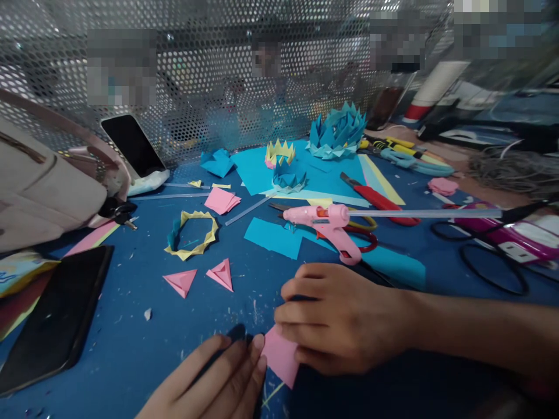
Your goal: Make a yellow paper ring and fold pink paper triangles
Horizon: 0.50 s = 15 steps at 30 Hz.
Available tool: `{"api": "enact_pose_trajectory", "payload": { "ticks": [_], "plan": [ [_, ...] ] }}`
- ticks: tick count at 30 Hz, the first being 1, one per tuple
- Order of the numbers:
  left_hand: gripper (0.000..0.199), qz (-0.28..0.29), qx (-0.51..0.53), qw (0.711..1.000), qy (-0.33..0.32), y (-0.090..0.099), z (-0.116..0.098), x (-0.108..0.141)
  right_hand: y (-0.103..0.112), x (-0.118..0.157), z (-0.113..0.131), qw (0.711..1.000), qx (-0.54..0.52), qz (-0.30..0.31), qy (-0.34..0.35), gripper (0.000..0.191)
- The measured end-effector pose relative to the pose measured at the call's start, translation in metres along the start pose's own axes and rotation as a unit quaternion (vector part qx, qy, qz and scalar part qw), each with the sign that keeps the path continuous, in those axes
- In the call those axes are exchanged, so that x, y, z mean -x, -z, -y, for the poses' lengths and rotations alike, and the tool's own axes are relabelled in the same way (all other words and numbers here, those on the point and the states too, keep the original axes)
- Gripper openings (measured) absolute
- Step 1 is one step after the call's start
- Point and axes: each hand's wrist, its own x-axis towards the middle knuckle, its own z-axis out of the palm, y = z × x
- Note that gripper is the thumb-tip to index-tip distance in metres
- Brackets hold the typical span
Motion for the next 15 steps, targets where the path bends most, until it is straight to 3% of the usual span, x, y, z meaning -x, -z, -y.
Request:
{"api": "enact_pose_trajectory", "payload": {
  "ticks": [9,15],
  "plan": [
    [0.038,-0.002,0.0,1.0,-0.006,0.014,0.0,-0.003,0.006,0.0,0.004,0.999,0.01,0.029,-0.034,0.021],
    [0.038,-0.045,0.004,0.999,0.03,0.01,-0.005,-0.005,-0.003,-0.001,0.007,0.999,0.043,0.026,-0.012,0.04]
  ]
}}
